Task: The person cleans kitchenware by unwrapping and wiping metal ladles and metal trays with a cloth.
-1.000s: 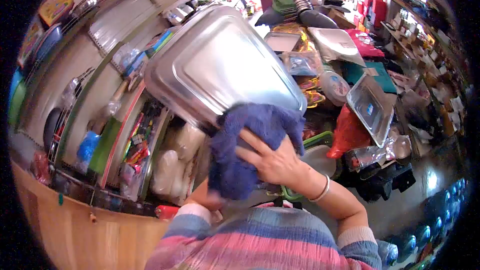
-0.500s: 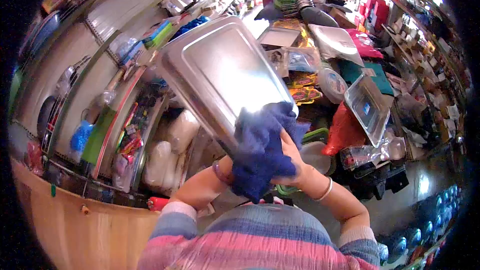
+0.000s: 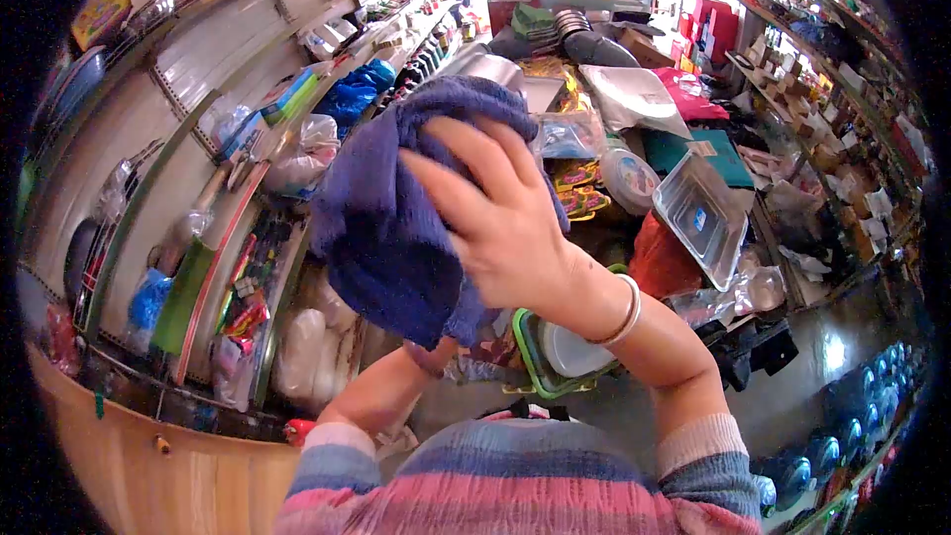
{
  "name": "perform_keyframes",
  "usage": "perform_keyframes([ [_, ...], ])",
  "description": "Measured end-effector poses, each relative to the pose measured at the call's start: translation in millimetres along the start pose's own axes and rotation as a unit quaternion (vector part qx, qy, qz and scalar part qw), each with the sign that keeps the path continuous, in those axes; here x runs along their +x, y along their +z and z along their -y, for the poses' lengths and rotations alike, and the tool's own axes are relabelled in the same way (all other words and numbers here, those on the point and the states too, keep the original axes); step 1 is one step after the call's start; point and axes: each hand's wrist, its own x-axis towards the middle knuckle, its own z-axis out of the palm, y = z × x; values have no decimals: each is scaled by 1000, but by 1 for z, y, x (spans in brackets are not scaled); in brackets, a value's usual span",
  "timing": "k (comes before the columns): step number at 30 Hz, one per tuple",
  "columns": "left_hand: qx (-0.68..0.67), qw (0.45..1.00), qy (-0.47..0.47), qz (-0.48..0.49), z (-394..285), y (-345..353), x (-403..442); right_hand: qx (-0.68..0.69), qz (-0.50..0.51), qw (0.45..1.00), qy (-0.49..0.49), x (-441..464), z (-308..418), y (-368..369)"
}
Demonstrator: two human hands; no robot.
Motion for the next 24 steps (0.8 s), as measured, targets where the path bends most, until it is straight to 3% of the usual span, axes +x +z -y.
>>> perform_keyframes([
  [3,3,1000,-6,1,1,-2,-3,109,-31,990,86,7,-4,-4],
  [8,13,999,-40,20,16,-2,-18,145,-43,971,184,-13,-28,3],
  [10,20,998,-56,27,24,-2,-23,199,-52,938,280,-15,-41,8],
  [14,28,995,-81,40,33,-2,-35,81,12,985,154,-23,-69,14],
  [15,29,995,-88,42,35,-1,-39,78,-9,969,236,-26,-71,16],
  [16,31,994,-92,44,37,-3,-41,83,37,973,213,-29,-77,9],
  [18,33,993,-101,46,40,-4,-47,117,-19,985,128,-50,-103,25],
  [19,37,993,-102,45,41,-4,-49,171,13,975,142,-53,-105,29],
  [22,42,993,-102,44,41,-6,-48,192,-55,961,191,-67,-88,38],
  [23,46,993,-99,43,40,-7,-46,254,-2,937,240,-82,-86,41],
  [24,49,993,-95,41,38,-8,-43,199,24,957,211,-98,-74,50],
])
